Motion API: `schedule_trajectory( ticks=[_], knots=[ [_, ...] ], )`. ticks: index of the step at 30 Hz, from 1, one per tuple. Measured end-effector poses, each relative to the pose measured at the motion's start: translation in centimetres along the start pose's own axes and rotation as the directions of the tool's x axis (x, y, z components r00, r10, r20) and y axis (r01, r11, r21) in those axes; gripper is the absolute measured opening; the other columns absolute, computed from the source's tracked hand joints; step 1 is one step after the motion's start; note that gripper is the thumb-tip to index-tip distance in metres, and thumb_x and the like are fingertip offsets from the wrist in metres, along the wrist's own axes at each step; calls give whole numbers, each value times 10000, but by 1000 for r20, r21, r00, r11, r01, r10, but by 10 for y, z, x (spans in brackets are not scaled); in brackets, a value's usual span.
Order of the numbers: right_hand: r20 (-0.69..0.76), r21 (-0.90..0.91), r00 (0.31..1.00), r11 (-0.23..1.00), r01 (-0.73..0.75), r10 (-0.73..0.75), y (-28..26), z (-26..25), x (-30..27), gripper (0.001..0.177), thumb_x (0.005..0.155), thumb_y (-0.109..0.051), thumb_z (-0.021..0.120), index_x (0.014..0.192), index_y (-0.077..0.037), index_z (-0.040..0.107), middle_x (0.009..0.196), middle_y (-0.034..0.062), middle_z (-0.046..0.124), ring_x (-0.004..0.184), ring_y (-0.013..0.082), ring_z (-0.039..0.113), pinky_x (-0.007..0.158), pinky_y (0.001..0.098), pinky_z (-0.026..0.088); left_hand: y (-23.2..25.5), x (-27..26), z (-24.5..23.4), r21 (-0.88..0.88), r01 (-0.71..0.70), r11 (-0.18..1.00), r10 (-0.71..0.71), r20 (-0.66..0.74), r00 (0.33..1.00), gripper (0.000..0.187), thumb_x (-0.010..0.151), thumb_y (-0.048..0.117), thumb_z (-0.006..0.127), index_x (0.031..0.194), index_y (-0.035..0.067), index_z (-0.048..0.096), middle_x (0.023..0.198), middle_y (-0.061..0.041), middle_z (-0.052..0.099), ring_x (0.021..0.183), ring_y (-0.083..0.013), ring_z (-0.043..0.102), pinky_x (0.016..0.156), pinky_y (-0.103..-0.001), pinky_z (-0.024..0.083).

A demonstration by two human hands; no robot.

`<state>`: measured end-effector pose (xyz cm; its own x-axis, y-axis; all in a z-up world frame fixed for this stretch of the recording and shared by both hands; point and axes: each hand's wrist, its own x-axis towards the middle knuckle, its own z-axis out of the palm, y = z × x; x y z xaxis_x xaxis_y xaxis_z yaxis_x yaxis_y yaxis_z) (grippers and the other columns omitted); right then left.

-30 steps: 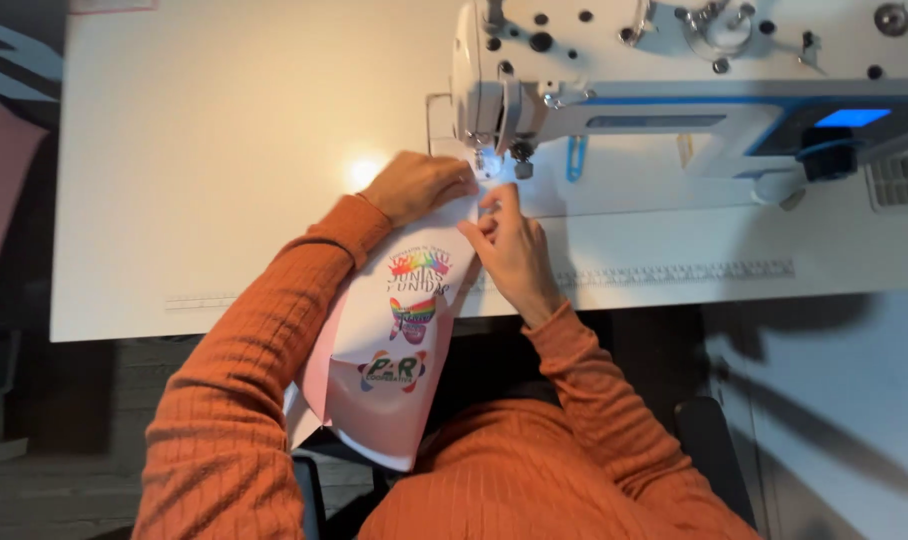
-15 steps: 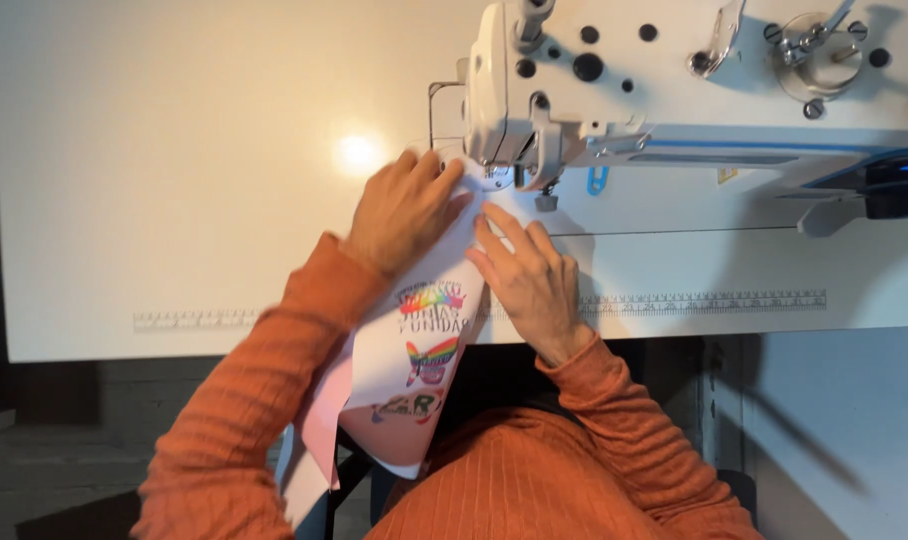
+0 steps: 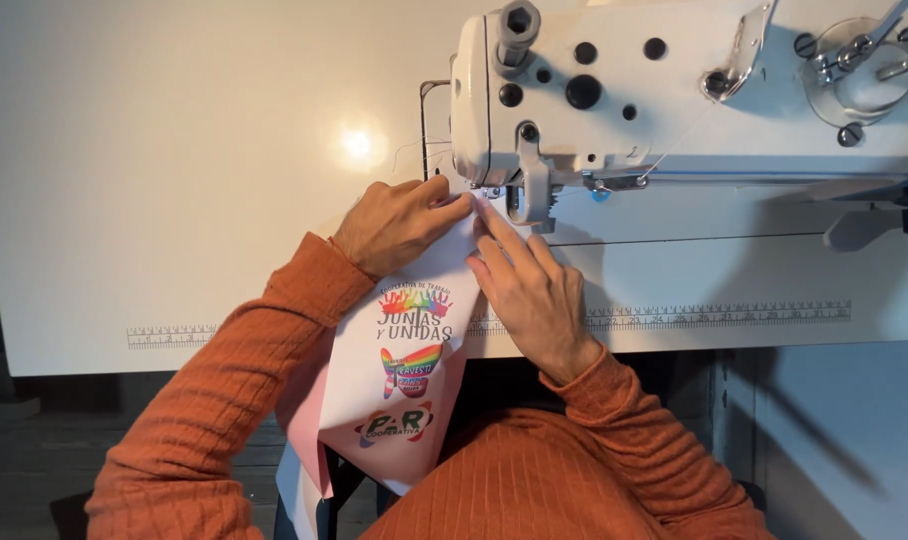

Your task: Sewing together pieces of material using an industrial sewing machine.

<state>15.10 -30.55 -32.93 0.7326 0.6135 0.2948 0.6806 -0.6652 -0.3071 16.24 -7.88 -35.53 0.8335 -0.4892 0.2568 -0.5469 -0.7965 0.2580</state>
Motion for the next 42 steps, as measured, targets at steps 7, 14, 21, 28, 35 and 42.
schedule_trajectory(
  ticks=[7,14,21,28,35,42],
  knots=[
    [-2,-20,1000,999,-30,30,-1,-4,-2,199,921,-199,729,1059,-57,712,1431,1,632,791,179,606,574,315,547,-1,7,-4,-208,52,977,-49,21,999,128,955,151,701,1061,78,694,950,-63,650,655,-223,653,531,-355,537],
    [109,-224,994,973,51,-27,-3,-12,-6,244,815,-89,660,1058,-79,680,1476,15,585,707,167,631,462,305,522,31,13,-29,-149,121,981,-116,45,992,181,909,184,706,1067,100,734,981,-64,669,776,-265,668,648,-395,548],
    [79,-199,997,980,-2,18,9,-13,-11,247,852,-107,659,1094,-60,651,1394,48,615,596,175,642,421,338,507,24,17,-6,-139,42,989,-46,-23,999,293,963,141,653,1245,84,711,1048,-128,644,887,-290,645,787,-398,553],
    [47,-87,998,996,-29,34,16,-7,-6,471,954,-219,662,1383,-27,625,1250,42,649,714,189,681,530,328,546,11,20,-10,-220,-3,975,-16,-85,996,224,979,153,703,1187,84,749,1033,-112,636,871,-278,660,747,-388,571],
    [41,-97,999,995,-11,15,7,5,-5,438,944,-238,676,1340,-56,641,1408,21,629,657,168,663,508,332,534,2,10,-2,-158,-12,987,-10,-138,990,173,961,205,750,1064,65,753,1008,-89,628,848,-251,651,751,-381,570],
    [36,-149,999,989,7,-1,3,18,-8,354,952,-177,661,1285,-57,666,1471,13,599,639,148,670,468,320,517,-4,2,12,-109,-23,994,6,-159,987,159,990,236,738,1000,80,763,988,-72,629,819,-241,634,728,-381,558]
  ],
)
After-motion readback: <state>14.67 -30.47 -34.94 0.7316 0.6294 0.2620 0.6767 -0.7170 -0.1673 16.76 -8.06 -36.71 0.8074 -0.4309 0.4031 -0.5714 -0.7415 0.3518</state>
